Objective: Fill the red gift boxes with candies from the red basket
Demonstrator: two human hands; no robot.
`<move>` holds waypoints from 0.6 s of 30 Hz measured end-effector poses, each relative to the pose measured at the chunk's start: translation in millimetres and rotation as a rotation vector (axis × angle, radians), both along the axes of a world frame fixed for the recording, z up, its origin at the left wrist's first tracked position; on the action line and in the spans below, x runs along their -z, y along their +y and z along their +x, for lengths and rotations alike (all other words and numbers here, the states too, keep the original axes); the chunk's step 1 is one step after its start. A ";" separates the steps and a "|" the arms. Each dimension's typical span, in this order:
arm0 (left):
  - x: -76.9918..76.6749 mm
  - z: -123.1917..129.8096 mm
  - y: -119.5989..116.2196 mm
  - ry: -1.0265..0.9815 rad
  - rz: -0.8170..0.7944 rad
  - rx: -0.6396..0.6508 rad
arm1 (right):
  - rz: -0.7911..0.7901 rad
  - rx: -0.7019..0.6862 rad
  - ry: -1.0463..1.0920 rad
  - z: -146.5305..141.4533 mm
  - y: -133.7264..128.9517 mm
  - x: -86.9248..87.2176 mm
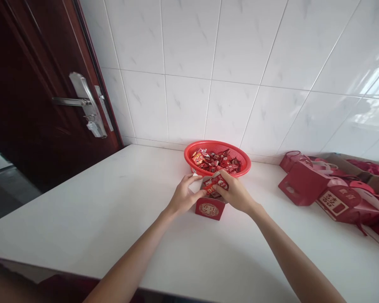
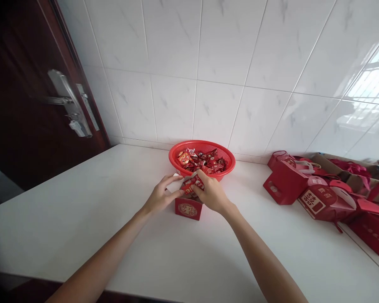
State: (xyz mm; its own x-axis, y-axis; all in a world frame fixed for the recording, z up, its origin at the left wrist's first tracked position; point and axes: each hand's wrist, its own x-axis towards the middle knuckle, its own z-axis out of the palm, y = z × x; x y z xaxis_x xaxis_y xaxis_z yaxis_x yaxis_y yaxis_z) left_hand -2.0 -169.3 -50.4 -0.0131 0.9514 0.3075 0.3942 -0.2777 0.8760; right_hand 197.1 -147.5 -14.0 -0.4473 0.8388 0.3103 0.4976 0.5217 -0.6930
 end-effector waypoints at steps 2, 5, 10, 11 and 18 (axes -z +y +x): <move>1.6 0.2 -0.8 0.023 0.016 0.029 | 0.020 0.020 -0.022 -0.7 4.6 -2.0; 5.1 1.0 -1.2 0.051 0.038 0.049 | 0.036 0.055 -0.017 1.5 11.4 -4.6; 8.4 2.0 -2.7 0.073 0.065 0.060 | 0.037 0.005 -0.005 9.7 22.1 -10.1; 8.3 2.1 -3.5 0.078 0.064 0.061 | 0.038 -0.010 -0.011 11.2 23.8 -11.3; 4.6 1.2 -11.0 0.152 0.103 0.090 | -0.003 -0.096 -0.161 13.6 27.3 -17.5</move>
